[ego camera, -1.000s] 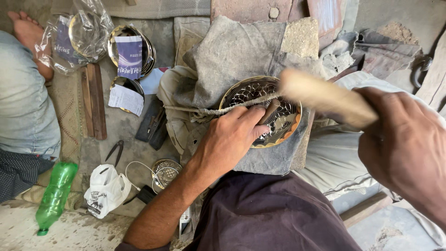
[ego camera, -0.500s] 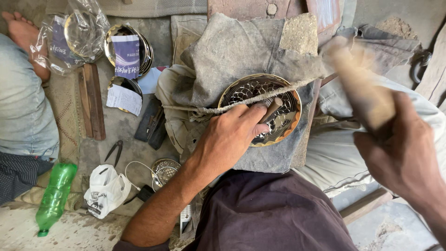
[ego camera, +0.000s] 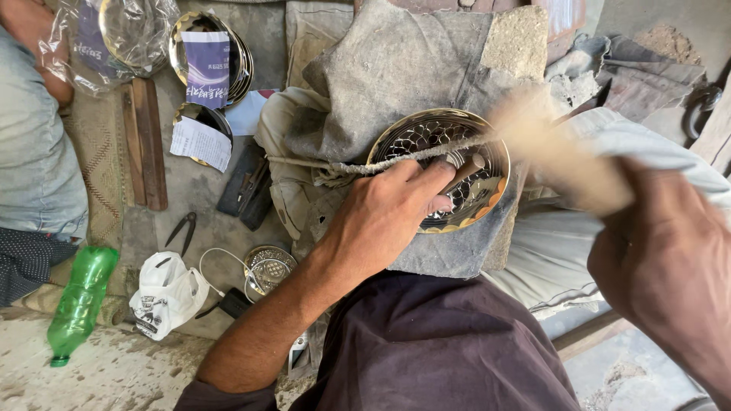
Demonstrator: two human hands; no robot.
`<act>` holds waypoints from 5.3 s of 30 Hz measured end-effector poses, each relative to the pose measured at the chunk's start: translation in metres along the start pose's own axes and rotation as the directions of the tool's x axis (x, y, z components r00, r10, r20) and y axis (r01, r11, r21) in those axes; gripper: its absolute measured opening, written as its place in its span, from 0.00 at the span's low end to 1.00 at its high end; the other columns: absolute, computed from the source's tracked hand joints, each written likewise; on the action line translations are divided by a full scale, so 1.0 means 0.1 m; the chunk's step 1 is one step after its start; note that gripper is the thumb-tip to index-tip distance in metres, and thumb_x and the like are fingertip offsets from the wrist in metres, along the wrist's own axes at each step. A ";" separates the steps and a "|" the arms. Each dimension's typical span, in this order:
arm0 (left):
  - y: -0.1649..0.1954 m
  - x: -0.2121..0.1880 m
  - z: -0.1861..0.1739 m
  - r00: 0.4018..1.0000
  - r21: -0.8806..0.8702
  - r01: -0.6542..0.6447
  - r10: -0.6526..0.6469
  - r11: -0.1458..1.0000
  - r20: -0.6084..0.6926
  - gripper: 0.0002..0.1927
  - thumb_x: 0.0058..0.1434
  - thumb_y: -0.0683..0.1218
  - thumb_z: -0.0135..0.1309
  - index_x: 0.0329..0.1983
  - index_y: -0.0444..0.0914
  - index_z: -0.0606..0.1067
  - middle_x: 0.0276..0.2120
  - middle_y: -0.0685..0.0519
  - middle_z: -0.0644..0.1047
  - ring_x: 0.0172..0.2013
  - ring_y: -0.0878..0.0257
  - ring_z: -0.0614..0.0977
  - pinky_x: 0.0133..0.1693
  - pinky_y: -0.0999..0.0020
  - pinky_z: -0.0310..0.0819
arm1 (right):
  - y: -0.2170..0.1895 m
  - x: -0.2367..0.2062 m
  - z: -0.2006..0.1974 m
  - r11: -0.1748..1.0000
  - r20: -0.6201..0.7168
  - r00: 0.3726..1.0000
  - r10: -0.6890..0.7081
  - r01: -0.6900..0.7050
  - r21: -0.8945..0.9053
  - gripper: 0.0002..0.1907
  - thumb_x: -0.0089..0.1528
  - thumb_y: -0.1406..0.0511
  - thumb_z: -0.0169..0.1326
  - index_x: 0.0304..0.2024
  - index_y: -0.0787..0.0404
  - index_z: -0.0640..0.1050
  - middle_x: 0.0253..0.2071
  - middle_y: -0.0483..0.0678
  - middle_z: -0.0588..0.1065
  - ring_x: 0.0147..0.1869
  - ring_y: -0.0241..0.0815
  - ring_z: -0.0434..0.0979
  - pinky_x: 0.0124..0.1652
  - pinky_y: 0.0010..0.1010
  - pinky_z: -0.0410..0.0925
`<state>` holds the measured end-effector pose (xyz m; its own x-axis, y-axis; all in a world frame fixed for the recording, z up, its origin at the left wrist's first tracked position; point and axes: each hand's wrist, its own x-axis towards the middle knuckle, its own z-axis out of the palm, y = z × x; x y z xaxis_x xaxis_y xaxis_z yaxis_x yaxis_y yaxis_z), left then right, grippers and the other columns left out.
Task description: The person sits on the floor decorating a brass plate, holding a punch against the metal surface and striking it with a wooden mallet to stamp ornamental patterns, repositioning the punch repeatedly across the plate. Near the end they hold a piece against a stone block and scrape its edge with a small hand tool.
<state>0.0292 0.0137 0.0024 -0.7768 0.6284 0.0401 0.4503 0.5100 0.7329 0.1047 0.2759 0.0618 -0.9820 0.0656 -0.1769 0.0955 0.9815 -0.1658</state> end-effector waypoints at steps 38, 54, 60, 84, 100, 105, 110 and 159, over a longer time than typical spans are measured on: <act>0.03 -0.06 0.09 0.989 0.007 0.115 -0.114 0.993 -0.089 0.16 0.67 0.48 0.62 0.50 0.36 0.73 0.34 0.50 0.77 0.31 0.61 0.83 0.29 0.68 0.80 | 0.35 0.36 0.09 0.920 -0.150 0.911 -0.384 0.391 0.016 0.24 0.61 0.84 0.48 0.61 0.77 0.73 0.42 0.67 0.77 0.42 0.54 0.80 0.41 0.38 0.76; 0.08 -0.03 -0.04 0.995 0.014 0.080 -0.078 0.997 -0.067 0.15 0.67 0.47 0.61 0.51 0.37 0.73 0.35 0.48 0.76 0.32 0.54 0.83 0.31 0.60 0.79 | 0.14 0.28 0.01 0.943 -0.069 0.947 -0.313 0.301 -0.144 0.22 0.61 0.79 0.53 0.59 0.70 0.72 0.36 0.60 0.75 0.36 0.50 0.76 0.36 0.41 0.75; 0.06 -0.03 -0.03 0.997 0.020 0.076 -0.075 0.997 -0.037 0.15 0.66 0.47 0.61 0.51 0.37 0.72 0.34 0.48 0.76 0.32 0.54 0.83 0.30 0.60 0.79 | 0.20 0.21 0.05 0.925 0.108 0.994 0.017 -0.057 0.375 0.24 0.63 0.77 0.52 0.61 0.77 0.63 0.33 0.61 0.73 0.29 0.47 0.75 0.27 0.36 0.70; 0.02 -0.01 -0.02 0.999 0.004 0.045 -0.045 0.999 -0.004 0.17 0.65 0.46 0.60 0.56 0.38 0.74 0.36 0.49 0.77 0.33 0.58 0.85 0.30 0.64 0.81 | 0.11 0.01 0.16 0.973 -0.043 0.997 0.064 -0.053 0.224 0.23 0.61 0.74 0.56 0.57 0.78 0.66 0.34 0.61 0.77 0.28 0.45 0.77 0.27 0.36 0.70; -0.02 -0.05 0.03 0.998 -0.022 0.034 -0.035 0.999 -0.045 0.16 0.65 0.46 0.62 0.54 0.38 0.74 0.36 0.51 0.77 0.33 0.61 0.85 0.30 0.67 0.82 | 0.11 -0.02 0.10 0.987 -0.072 0.996 -0.048 0.058 0.152 0.26 0.60 0.79 0.52 0.61 0.84 0.69 0.34 0.65 0.75 0.28 0.51 0.76 0.29 0.36 0.73; 0.02 -0.06 0.08 0.988 -0.049 0.086 -0.092 0.995 -0.126 0.18 0.65 0.47 0.63 0.55 0.38 0.73 0.38 0.51 0.78 0.33 0.62 0.85 0.30 0.69 0.82 | 0.10 0.04 0.10 0.973 -0.056 0.998 -0.030 0.042 0.228 0.26 0.59 0.79 0.51 0.61 0.82 0.68 0.36 0.66 0.75 0.32 0.52 0.77 0.33 0.38 0.73; 0.05 -0.14 0.07 0.967 -0.047 0.056 -0.066 0.997 -0.248 0.15 0.69 0.46 0.62 0.55 0.38 0.73 0.41 0.50 0.79 0.37 0.61 0.85 0.36 0.68 0.84 | 0.17 0.10 0.13 0.968 -0.113 0.986 -0.122 0.144 0.206 0.26 0.58 0.80 0.50 0.61 0.80 0.68 0.39 0.66 0.75 0.36 0.53 0.78 0.36 0.39 0.73; 0.03 -0.06 -0.13 0.996 -0.010 0.085 -0.085 0.996 0.022 0.16 0.65 0.45 0.62 0.53 0.36 0.73 0.37 0.47 0.78 0.33 0.56 0.85 0.30 0.63 0.82 | 0.08 0.05 0.09 0.972 -0.096 0.970 -0.222 0.213 -0.100 0.24 0.62 0.76 0.53 0.62 0.72 0.70 0.42 0.65 0.75 0.35 0.52 0.79 0.37 0.38 0.76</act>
<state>0.0293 0.0043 0.0132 -0.8022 0.5959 -0.0375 0.3782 0.5557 0.7404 0.1019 0.2822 0.0505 -0.9896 -0.1373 -0.0420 -0.1324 0.9860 -0.1017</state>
